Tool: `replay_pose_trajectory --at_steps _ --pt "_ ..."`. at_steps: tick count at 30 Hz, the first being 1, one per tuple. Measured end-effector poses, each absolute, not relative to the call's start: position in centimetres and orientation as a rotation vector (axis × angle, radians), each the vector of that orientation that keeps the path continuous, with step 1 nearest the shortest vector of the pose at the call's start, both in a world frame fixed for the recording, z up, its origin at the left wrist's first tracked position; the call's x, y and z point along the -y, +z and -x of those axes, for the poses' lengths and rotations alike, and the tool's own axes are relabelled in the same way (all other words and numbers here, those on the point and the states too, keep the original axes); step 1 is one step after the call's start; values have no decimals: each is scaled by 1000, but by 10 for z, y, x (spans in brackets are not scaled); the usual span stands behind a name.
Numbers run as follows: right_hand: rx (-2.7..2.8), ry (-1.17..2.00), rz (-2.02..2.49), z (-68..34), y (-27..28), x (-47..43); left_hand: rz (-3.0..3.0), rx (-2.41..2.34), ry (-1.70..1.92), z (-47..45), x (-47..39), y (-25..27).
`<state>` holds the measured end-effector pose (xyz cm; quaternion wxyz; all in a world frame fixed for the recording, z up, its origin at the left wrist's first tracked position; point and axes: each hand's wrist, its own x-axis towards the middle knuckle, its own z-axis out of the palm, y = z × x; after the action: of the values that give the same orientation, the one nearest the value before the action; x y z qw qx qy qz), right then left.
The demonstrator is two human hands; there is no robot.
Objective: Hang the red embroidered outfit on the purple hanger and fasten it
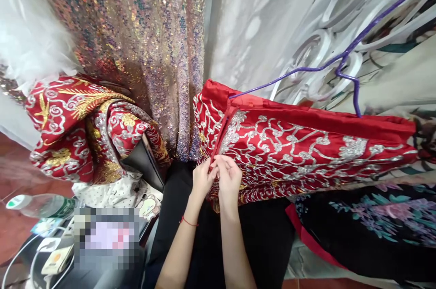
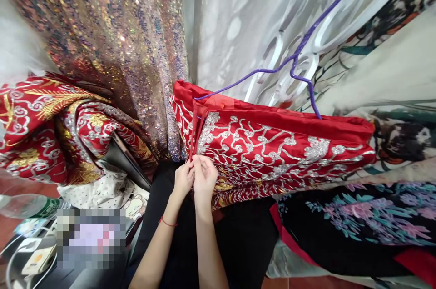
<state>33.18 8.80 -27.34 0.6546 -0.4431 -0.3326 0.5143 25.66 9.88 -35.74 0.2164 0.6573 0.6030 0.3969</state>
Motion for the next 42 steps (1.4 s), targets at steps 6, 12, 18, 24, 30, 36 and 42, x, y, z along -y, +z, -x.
replay_pose_trajectory --at_steps 6,12,18,24,30,36,42 --pt "874 1078 974 -334 -233 -92 -1871 -1626 1083 -246 -89 -340" --pt "915 1073 1009 -337 -244 -93 -1624 -1457 1316 -205 -68 -313" --pt "865 1069 1016 -329 -243 -93 -1774 -316 803 -170 -61 -297" --pt "869 1218 955 -333 -236 -91 -1942 -1371 906 -215 -81 -297" --pt "853 1238 927 -331 -233 -85 -2015 -1648 1417 -247 -111 -271" --pt "751 1079 896 -319 -209 -85 -1954 -1622 1348 -256 -100 -268" --pt "819 928 893 -315 -162 -104 -1878 -1679 1354 -265 -92 -280"
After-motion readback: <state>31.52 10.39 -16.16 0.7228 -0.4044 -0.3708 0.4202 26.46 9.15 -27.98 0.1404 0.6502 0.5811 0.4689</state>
